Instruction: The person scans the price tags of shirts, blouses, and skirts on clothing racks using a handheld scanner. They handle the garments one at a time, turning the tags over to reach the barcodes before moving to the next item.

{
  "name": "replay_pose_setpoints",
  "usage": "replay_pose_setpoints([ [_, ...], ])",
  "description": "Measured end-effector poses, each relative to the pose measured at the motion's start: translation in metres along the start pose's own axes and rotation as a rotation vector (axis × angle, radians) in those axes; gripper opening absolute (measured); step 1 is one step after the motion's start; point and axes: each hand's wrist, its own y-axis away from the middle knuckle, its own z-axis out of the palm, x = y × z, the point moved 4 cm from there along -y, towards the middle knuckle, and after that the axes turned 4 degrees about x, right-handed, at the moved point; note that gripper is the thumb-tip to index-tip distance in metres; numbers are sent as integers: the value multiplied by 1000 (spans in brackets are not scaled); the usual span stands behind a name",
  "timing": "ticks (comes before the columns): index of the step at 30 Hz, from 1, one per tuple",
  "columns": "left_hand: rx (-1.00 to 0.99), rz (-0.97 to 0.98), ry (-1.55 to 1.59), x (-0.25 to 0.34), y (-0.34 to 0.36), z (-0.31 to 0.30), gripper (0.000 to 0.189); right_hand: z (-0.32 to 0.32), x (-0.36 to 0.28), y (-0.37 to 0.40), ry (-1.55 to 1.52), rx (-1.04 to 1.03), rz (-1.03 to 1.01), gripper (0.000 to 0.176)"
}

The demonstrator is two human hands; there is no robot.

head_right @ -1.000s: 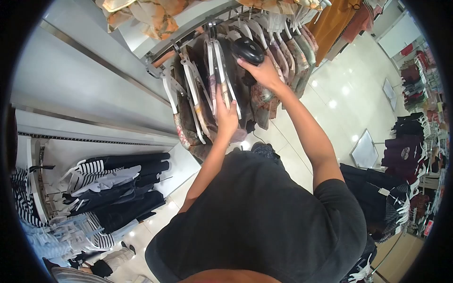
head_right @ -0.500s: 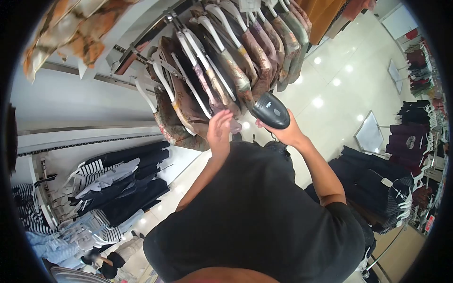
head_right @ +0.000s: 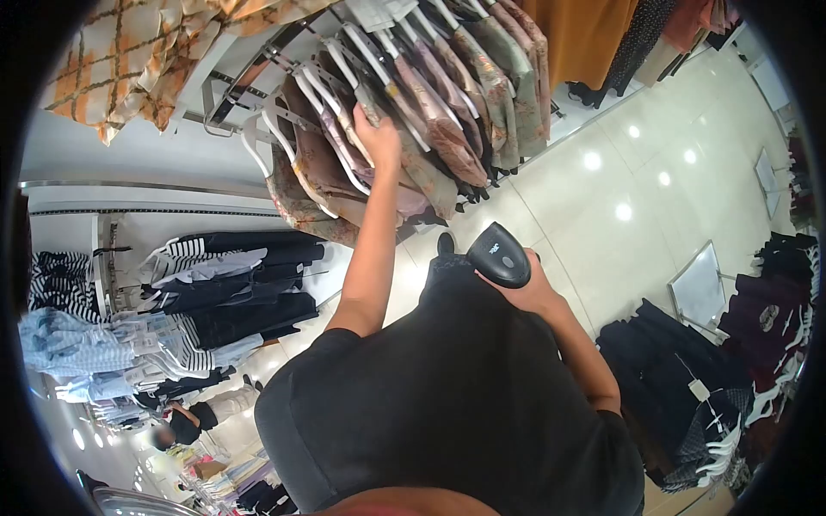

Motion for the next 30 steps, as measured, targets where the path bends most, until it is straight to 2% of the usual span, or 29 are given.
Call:
replay_pose_setpoints([
  [2,43,53,-47,-16,-7,1,55,-16,5,4,-79,27,48,44],
  [4,90,103,-40,-8,-5,3,55,-32,-3,12,75,44,-28,18],
  [5,131,168,-60,-12,-8,6,54,-38,-10,15,80,50,-30,18],
  [8,116,79,-127,-10,5,14,60,-56,-16,21,26,116,-48,15],
  [10,125,33,-152,17,29,13,64,-65,8,17,-36,77,53,45],
  [11,137,25,-150,19,44,10,64,-69,6,16,-26,67,56,45],
  [13,195,200,-97,29,77,-3,57,-67,-24,9,-125,99,91,28],
  [14,172,254,-119,30,93,-8,49,-65,-30,1,-118,96,89,28],
  [15,148,306,-140,28,110,-15,41,-63,-35,-7,-123,103,102,21],
  [17,-129,-37,208,-2,139,-19,25,-55,-42,-24,-111,105,116,14],
  [19,-263,-321,282,-10,156,-17,20,-48,-44,-43,-162,141,169,11],
  [22,-329,-426,395,-11,157,-5,21,-39,-54,-67,-97,117,188,12],
  [26,-492,-423,388,-7,135,9,24,-33,-71,-93,-48,160,178,14],
  [30,-568,-385,410,-7,106,20,22,-39,-77,-107,25,215,187,15],
])
